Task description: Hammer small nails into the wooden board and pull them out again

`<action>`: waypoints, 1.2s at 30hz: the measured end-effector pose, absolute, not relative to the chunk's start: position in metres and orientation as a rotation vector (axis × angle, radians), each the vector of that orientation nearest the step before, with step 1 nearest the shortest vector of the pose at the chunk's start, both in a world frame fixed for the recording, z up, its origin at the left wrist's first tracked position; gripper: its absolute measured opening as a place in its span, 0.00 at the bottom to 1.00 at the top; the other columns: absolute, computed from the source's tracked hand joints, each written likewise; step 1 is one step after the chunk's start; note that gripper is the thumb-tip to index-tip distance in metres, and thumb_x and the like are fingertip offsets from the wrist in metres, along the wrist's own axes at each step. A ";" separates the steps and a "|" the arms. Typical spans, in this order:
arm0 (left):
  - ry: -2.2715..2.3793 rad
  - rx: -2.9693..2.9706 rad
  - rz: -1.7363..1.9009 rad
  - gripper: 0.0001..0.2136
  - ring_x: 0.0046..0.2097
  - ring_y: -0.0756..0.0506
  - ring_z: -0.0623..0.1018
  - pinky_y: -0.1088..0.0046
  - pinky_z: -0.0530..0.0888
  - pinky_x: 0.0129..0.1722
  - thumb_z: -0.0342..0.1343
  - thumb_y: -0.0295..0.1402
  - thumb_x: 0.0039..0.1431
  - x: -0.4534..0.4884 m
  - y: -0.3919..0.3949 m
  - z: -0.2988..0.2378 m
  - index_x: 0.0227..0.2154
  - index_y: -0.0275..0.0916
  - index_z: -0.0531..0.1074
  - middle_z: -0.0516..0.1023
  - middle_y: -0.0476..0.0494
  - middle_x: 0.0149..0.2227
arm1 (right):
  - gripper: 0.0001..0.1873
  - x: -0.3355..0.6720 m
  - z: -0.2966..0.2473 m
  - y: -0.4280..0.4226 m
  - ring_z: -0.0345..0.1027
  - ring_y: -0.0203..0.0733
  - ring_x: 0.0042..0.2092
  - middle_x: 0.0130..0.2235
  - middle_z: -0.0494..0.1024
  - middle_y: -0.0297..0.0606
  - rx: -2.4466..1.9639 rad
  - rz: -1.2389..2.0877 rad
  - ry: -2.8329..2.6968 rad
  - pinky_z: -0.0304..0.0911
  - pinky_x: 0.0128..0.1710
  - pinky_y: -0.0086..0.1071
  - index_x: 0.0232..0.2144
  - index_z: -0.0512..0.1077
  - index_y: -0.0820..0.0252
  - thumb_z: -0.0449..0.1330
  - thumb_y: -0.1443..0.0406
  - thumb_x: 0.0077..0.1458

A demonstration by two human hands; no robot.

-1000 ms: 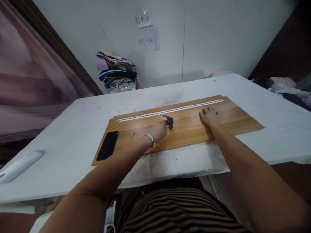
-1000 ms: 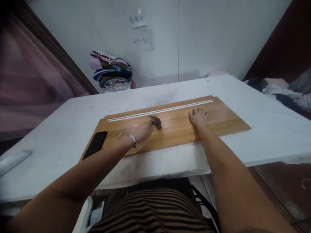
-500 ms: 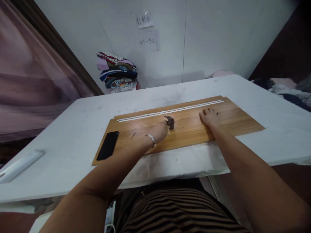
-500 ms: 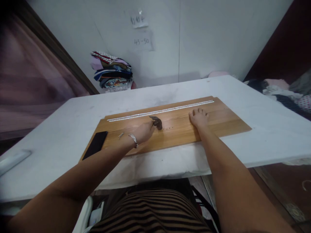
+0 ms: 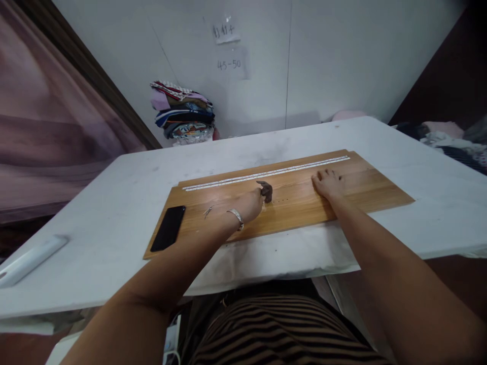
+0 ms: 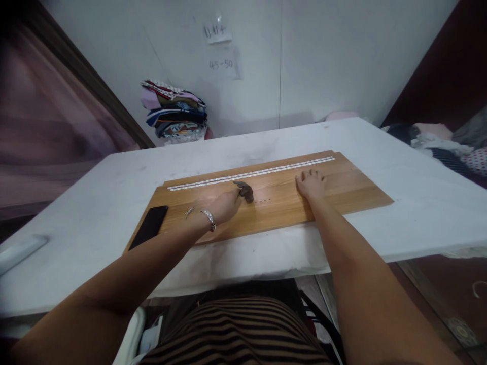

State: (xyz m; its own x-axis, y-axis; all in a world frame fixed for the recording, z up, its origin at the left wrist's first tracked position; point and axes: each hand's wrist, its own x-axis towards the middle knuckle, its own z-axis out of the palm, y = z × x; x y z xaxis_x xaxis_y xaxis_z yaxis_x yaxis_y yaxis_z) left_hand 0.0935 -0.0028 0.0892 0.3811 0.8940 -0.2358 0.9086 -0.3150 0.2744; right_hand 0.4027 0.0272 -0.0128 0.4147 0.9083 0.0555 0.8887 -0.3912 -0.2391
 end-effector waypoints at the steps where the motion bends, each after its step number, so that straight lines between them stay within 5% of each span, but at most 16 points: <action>1: 1.571 2.288 -0.058 0.16 0.50 0.39 0.82 0.65 0.75 0.49 0.45 0.31 0.70 0.094 -0.003 0.089 0.53 0.34 0.72 0.83 0.33 0.50 | 0.30 0.403 -0.013 0.027 0.56 0.57 0.66 0.65 0.69 0.52 -2.440 0.126 -1.580 0.50 0.64 0.56 0.57 0.73 0.59 0.42 0.51 0.68; 36: 1.530 2.289 -0.054 0.15 0.50 0.38 0.82 0.64 0.76 0.49 0.46 0.30 0.70 0.093 -0.004 0.091 0.52 0.33 0.73 0.83 0.31 0.49 | 0.30 0.405 -0.018 0.028 0.57 0.57 0.65 0.64 0.70 0.52 -2.429 0.095 -1.599 0.50 0.63 0.56 0.56 0.74 0.59 0.42 0.51 0.68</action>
